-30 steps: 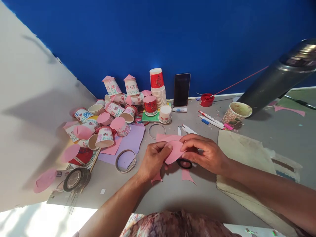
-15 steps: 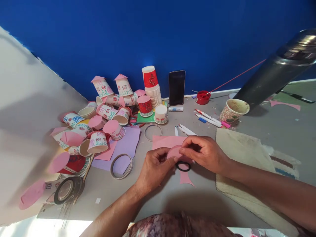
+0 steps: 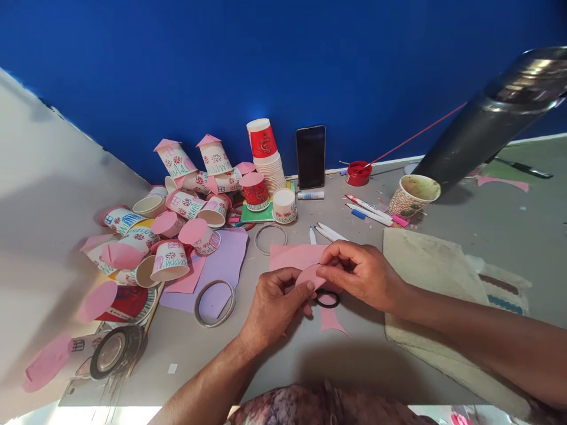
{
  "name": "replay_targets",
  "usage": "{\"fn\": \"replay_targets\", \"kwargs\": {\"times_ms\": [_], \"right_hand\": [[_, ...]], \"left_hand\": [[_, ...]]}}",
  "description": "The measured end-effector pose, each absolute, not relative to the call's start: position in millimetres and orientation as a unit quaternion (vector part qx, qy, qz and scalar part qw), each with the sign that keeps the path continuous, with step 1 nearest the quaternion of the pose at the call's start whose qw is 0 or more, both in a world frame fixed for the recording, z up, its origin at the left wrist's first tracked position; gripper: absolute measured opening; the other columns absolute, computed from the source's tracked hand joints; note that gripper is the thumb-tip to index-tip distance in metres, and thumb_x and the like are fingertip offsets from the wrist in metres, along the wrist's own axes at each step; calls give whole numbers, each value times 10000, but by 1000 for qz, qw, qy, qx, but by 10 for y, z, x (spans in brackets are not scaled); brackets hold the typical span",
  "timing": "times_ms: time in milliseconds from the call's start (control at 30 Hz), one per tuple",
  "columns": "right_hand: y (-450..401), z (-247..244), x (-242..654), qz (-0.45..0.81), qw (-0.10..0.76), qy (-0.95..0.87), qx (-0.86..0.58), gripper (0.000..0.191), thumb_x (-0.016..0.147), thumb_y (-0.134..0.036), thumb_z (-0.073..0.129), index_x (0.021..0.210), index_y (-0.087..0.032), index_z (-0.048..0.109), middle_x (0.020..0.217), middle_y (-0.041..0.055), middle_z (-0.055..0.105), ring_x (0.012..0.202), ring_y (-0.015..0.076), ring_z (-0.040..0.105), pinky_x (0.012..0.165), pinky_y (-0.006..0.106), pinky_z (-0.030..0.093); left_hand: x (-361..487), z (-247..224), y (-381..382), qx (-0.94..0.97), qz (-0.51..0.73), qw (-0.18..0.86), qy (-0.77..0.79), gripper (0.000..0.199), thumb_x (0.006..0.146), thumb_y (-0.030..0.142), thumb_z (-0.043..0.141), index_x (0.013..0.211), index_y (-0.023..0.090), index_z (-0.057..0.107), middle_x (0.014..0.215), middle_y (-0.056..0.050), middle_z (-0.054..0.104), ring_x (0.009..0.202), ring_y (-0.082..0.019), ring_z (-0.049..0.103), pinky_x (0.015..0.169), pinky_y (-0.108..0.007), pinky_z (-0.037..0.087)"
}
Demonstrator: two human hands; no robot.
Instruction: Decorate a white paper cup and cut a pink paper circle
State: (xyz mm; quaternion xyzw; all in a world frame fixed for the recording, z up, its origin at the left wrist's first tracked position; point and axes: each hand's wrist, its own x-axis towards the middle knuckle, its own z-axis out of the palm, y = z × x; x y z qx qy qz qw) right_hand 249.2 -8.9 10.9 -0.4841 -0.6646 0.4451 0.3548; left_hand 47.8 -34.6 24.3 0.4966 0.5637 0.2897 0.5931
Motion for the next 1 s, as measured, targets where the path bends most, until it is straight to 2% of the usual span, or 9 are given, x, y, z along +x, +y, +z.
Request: {"fn": "replay_targets", "kwargs": {"times_ms": [100,200,400,633,833,1000], "right_hand": [[-83,104,2499,467,363,-648,-480,277,844,-471,765,923,-218,685,776,17,752,637,146,627,599,253,468],[-70,107,2510,522,326,-638,-462,380,816,-521,808,985,-199,700,798,18,756,641,146,623,581,249,461],[-46,81,2513,629,267,-599,-417,456,821,-592,806,733,-197,595,648,-11,666,551,116,543,510,235,409],[-27,86,2503,652,229,-594,-412,436,836,-556,788,691,-189,601,658,13,704,516,103,544,489,227,421],[-69,130,2483,641,225,-589,-438,425,825,-540,762,678,-197,560,650,20,701,489,93,522,464,218,396],[-103,121,2474,614,229,-605,-452,352,833,-484,691,671,-211,540,650,22,705,480,96,518,448,217,391]], "left_hand": [[458,219,-344,487,280,598,572,321,827,466,723,762,152,723,556,-57,709,423,-120,536,418,-208,323],[453,220,-335,484,297,595,568,319,826,450,731,734,144,713,553,-59,705,445,-115,550,454,-211,357],[465,220,-322,479,315,589,569,291,799,403,753,680,142,706,582,-45,696,514,-153,654,554,-250,483],[464,206,-348,475,306,600,566,281,793,409,751,687,151,715,592,-35,687,504,-159,641,566,-292,558],[465,242,-329,455,303,655,521,279,754,392,791,693,138,693,627,-33,696,521,-136,667,476,-202,447],[472,226,-291,431,291,698,492,275,715,374,824,730,134,690,561,-34,696,423,-92,565,410,-183,355]]}}
